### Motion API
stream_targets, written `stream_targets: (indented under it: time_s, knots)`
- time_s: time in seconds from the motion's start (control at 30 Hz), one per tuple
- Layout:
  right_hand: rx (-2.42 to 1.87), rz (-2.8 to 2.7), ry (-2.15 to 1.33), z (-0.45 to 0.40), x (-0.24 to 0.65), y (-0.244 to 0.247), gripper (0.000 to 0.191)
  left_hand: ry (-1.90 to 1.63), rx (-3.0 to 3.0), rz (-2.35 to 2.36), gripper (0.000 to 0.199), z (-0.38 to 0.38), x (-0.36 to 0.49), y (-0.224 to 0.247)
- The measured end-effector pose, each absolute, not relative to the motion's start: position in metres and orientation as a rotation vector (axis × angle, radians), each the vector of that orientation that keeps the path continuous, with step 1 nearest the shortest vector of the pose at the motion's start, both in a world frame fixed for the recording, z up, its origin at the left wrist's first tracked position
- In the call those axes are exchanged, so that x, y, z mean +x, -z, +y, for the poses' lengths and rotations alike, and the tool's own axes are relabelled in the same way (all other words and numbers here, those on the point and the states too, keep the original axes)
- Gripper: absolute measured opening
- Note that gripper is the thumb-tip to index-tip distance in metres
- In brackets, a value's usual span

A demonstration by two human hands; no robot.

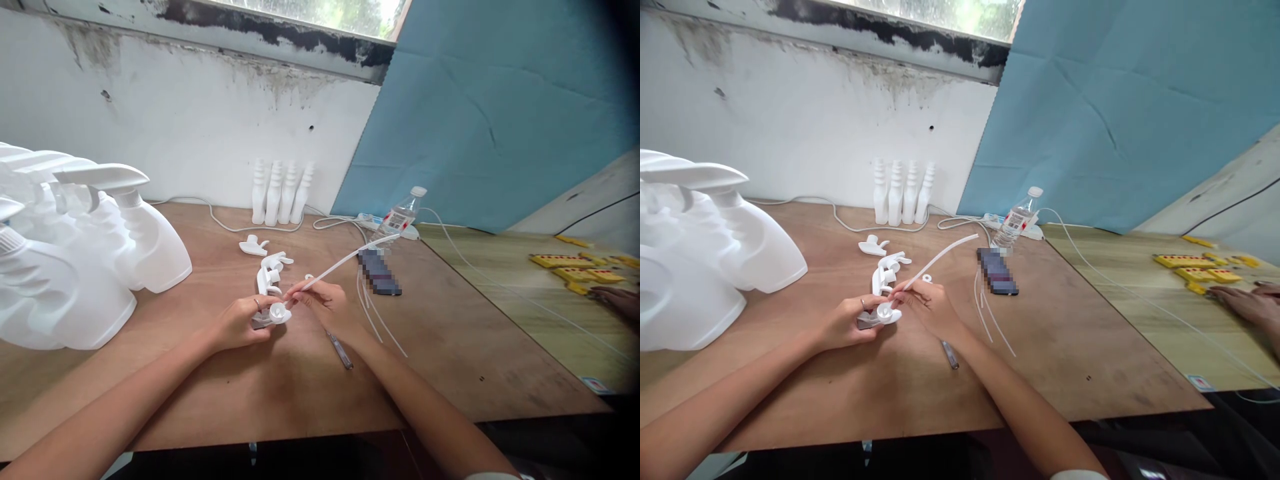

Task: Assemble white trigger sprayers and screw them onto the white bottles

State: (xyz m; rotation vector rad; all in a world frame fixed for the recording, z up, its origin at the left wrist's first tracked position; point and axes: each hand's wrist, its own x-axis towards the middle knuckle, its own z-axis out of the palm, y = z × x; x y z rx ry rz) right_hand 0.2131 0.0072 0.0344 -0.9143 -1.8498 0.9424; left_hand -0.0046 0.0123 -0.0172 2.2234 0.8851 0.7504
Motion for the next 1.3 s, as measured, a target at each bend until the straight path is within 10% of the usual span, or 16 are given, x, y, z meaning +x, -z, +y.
stream_targets:
  time_s: [0.8,1.3]
  knots:
    - [-0.743,-2.043,-0.72,0.012,0.192,0.0,0.019,-0.818,2.198,0.912,0.035,0.01,-0.002,0.023]
    - [-0.72,-1.184,-2.066,0.023,0.221,-0.006,0.049,-1.128,3.123,0.611,0.041,0.032,0.01,-0.015]
